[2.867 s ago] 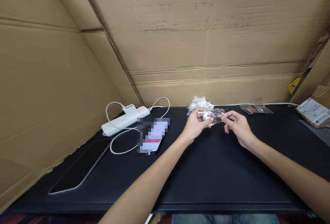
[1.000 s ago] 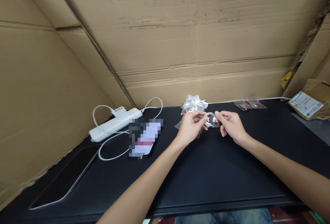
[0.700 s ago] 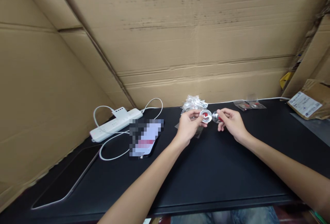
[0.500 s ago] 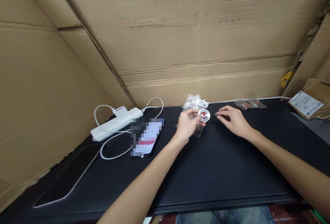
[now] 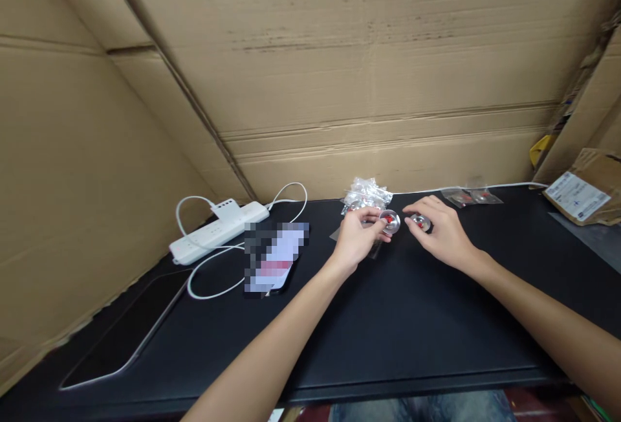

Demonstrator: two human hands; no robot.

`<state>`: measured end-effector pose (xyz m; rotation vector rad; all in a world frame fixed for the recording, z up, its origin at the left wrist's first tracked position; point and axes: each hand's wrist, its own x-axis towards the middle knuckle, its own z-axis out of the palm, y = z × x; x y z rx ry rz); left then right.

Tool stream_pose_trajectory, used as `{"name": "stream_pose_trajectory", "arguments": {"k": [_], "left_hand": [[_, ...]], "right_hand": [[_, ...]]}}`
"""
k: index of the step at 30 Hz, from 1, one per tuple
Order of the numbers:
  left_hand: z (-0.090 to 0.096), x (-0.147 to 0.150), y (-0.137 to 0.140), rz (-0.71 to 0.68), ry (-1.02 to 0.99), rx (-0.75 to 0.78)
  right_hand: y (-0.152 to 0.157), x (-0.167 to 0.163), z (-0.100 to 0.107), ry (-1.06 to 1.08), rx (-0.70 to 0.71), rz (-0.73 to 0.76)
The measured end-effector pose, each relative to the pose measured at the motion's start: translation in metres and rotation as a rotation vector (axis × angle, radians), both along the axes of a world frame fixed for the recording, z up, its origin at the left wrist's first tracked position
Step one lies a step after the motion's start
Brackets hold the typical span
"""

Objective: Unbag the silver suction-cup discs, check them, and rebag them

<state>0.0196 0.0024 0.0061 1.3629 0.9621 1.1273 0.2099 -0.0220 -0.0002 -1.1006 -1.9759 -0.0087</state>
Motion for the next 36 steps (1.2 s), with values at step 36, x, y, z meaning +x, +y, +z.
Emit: {"name": "stream_pose_trajectory", "arguments": {"k": [36], "left_hand": [[0.003,-0.002,-0.006,-0.366,0.022,0.120]], "right_hand": [[-0.001,-0.022,-0.013,0.677,-0.539,0.298]]}}
